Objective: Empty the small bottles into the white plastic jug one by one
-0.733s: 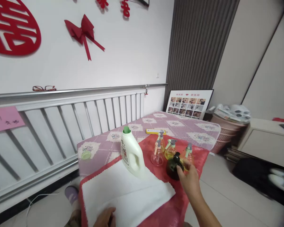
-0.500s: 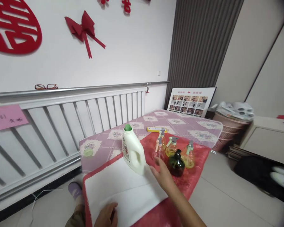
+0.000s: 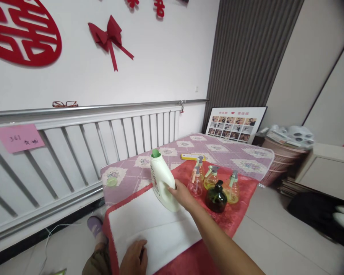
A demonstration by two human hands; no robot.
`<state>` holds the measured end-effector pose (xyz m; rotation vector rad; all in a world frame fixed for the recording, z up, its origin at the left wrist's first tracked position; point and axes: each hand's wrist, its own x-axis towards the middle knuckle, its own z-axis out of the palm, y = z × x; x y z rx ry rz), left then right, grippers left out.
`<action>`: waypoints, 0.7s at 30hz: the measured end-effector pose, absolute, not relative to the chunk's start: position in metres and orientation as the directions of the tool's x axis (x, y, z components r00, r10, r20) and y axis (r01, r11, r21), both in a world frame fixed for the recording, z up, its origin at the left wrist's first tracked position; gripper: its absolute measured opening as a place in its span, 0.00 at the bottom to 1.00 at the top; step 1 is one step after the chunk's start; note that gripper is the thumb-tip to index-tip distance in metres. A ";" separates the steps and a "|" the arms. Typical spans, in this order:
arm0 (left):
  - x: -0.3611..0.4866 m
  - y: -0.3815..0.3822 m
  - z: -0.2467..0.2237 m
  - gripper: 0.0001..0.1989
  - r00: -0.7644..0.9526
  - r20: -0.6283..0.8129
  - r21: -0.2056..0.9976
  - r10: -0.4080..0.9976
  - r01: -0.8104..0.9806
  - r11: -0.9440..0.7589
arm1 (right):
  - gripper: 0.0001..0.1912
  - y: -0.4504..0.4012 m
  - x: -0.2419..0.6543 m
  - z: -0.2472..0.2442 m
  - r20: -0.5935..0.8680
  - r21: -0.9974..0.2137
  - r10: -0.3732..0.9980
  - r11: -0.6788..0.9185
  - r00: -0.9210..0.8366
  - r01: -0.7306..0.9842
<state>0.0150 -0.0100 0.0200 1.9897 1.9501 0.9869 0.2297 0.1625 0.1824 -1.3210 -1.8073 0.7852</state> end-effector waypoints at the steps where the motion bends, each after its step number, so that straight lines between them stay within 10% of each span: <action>1: 0.015 -0.010 0.021 0.15 -0.087 0.309 0.569 0.947 0.815 -0.110 | 0.11 0.156 0.229 0.186 0.223 -0.827 0.957 0.286 -0.185 0.484; 21: 0.012 -0.007 0.004 0.14 -0.079 0.394 0.592 0.916 0.784 -0.187 | 0.11 0.034 0.232 0.156 0.189 -0.916 0.979 0.202 -0.071 0.347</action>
